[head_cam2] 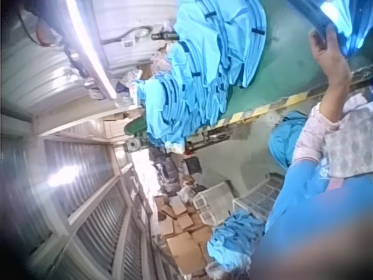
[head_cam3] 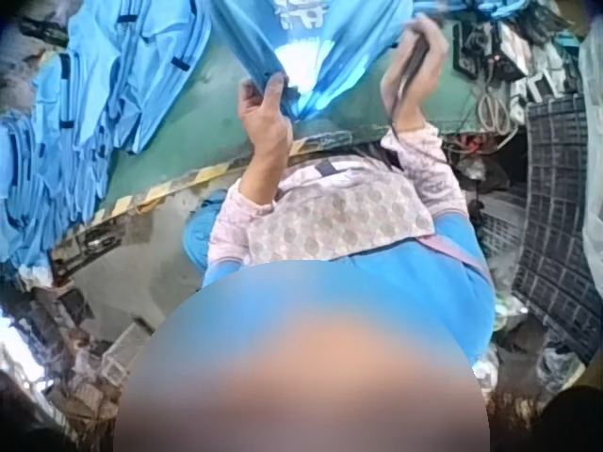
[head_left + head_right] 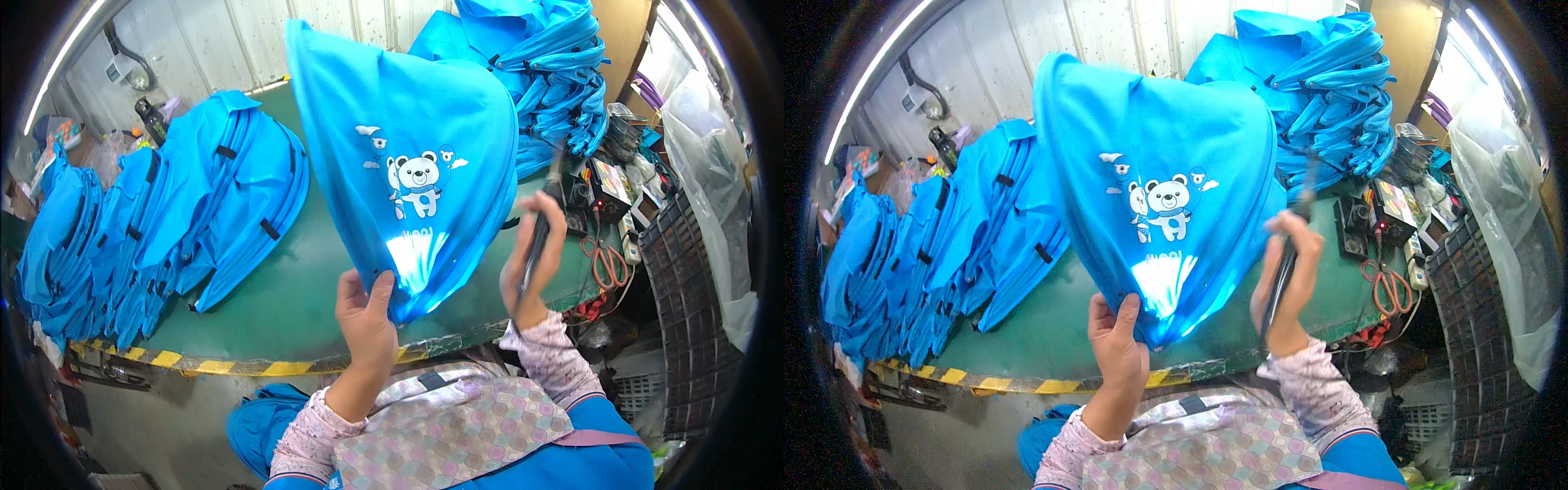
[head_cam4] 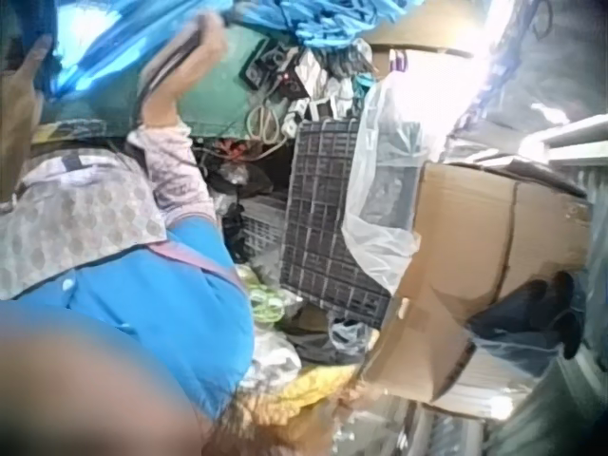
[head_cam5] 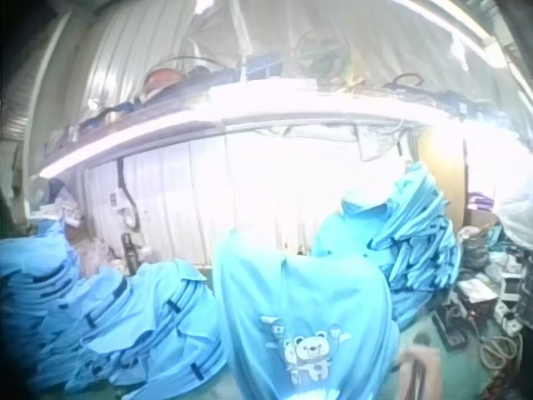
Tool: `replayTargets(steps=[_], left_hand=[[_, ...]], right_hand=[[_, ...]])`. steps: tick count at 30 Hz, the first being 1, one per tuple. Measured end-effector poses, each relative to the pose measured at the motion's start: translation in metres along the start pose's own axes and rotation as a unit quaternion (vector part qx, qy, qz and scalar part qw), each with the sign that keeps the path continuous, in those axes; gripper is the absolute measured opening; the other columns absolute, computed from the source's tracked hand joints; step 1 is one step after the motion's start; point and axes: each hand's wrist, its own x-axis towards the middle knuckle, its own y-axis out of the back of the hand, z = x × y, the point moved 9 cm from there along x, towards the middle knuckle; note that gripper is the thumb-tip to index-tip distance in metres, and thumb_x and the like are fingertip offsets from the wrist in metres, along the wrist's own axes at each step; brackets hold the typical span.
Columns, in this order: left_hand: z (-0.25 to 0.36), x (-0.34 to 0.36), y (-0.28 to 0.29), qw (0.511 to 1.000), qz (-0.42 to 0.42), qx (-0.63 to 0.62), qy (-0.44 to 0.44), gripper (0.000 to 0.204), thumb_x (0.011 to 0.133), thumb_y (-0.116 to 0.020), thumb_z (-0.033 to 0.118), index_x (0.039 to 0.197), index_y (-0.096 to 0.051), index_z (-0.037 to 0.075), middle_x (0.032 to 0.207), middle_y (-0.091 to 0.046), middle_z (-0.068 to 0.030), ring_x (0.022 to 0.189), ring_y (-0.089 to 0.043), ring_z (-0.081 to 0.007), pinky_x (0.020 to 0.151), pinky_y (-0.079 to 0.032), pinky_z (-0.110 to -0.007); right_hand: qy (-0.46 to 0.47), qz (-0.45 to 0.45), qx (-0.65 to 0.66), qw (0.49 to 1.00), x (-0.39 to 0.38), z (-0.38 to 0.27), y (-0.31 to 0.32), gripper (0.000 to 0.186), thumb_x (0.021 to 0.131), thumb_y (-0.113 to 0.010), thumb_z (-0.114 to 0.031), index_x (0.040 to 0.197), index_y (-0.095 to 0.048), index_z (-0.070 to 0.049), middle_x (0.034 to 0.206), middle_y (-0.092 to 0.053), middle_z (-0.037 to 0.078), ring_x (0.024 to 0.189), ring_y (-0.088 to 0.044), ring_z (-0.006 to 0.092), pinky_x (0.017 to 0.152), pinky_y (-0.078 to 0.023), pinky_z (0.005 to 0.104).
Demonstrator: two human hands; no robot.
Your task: The person repeatedly picks up blue fabric bags from a pile, uses a handheld soldering iron to press along seams and edges, then places the finished bags onto a separate pile. The process is repeated continuously throughout the clip.
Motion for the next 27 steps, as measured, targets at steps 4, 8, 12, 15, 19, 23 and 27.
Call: replayTargets(steps=[4,8,12,15,19,23,27], left_hand=[[0.024,-0.002,-0.036,0.964,-0.096,0.242,-0.054,0.058,0.088,-0.076,0.015,0.133,-0.043,0.000,0.117,-0.062,-0.0137,0.101,-0.062,-0.0222,0.091,-0.050,-0.036],[0.013,0.004,-0.095,0.736,-0.232,0.578,-0.263,0.090,0.082,-0.073,0.007,0.152,-0.019,-0.001,0.125,-0.054,-0.0316,0.105,-0.061,-0.0460,0.084,-0.052,-0.042],[0.024,0.047,-0.128,0.782,-0.211,0.480,-0.337,0.075,0.081,-0.049,-0.012,0.152,-0.027,0.002,0.117,-0.061,-0.0329,0.087,-0.071,-0.0417,0.072,-0.056,-0.044],[0.047,0.116,-0.169,0.747,-0.180,0.437,-0.467,0.057,0.095,-0.051,0.002,0.148,-0.031,-0.002,0.123,-0.059,-0.0320,0.102,-0.066,-0.0443,0.084,-0.054,-0.044],[0.032,0.224,-0.267,0.753,-0.195,0.433,-0.456,0.057,0.095,-0.059,0.009,0.147,-0.035,0.002,0.129,-0.056,-0.0309,0.108,-0.063,-0.0462,0.091,-0.051,-0.045],[-0.043,0.286,-0.385,0.727,-0.254,0.368,-0.521,0.054,0.094,-0.061,0.012,0.144,-0.041,0.007,0.120,-0.060,-0.0318,0.100,-0.062,-0.0508,0.081,-0.053,-0.049],[-0.209,0.310,-0.471,0.717,-0.398,0.475,-0.319,0.048,0.093,-0.060,0.022,0.138,-0.046,0.013,0.098,-0.065,-0.0314,0.092,-0.063,-0.0498,0.078,-0.051,-0.054]], right_hand=[[-0.146,0.027,0.047,0.988,0.005,0.077,-0.021,0.048,0.103,-0.051,-0.021,0.142,-0.035,-0.001,0.137,-0.048,0.014,0.113,-0.050,0.0193,0.098,-0.040,0.0348],[0.032,-0.016,0.070,0.997,0.046,0.005,-0.076,0.057,0.099,-0.057,-0.030,0.143,-0.033,-0.004,0.139,-0.047,0.017,0.102,-0.051,0.0162,0.091,-0.043,0.0311],[0.076,0.002,0.320,0.944,0.086,-0.013,-0.091,0.064,0.099,-0.058,-0.033,0.146,-0.019,-0.014,0.149,-0.036,0.024,0.107,-0.061,0.0194,0.080,-0.056,0.0290],[0.196,0.007,0.368,0.909,0.106,-0.015,-0.073,0.065,0.098,-0.060,-0.032,0.145,-0.019,-0.017,0.149,-0.030,0.031,0.103,-0.065,0.0465,0.072,-0.063,0.0456],[0.139,0.072,0.291,0.944,0.086,0.055,-0.034,0.057,0.098,-0.060,-0.024,0.141,-0.026,-0.011,0.138,-0.039,0.038,0.094,-0.069,0.0392,0.068,-0.063,0.0408],[0.021,0.058,0.191,0.980,0.051,0.130,-0.008,0.052,0.100,-0.055,-0.026,0.137,-0.027,-0.003,0.131,-0.047,0.036,0.078,-0.069,0.0240,0.062,-0.060,0.0320],[-0.070,0.019,0.108,0.992,0.026,0.179,0.004,0.051,0.102,-0.050,-0.030,0.140,-0.027,-0.004,0.136,-0.045,0.029,0.077,-0.065,0.0187,0.062,-0.055,0.0290]])
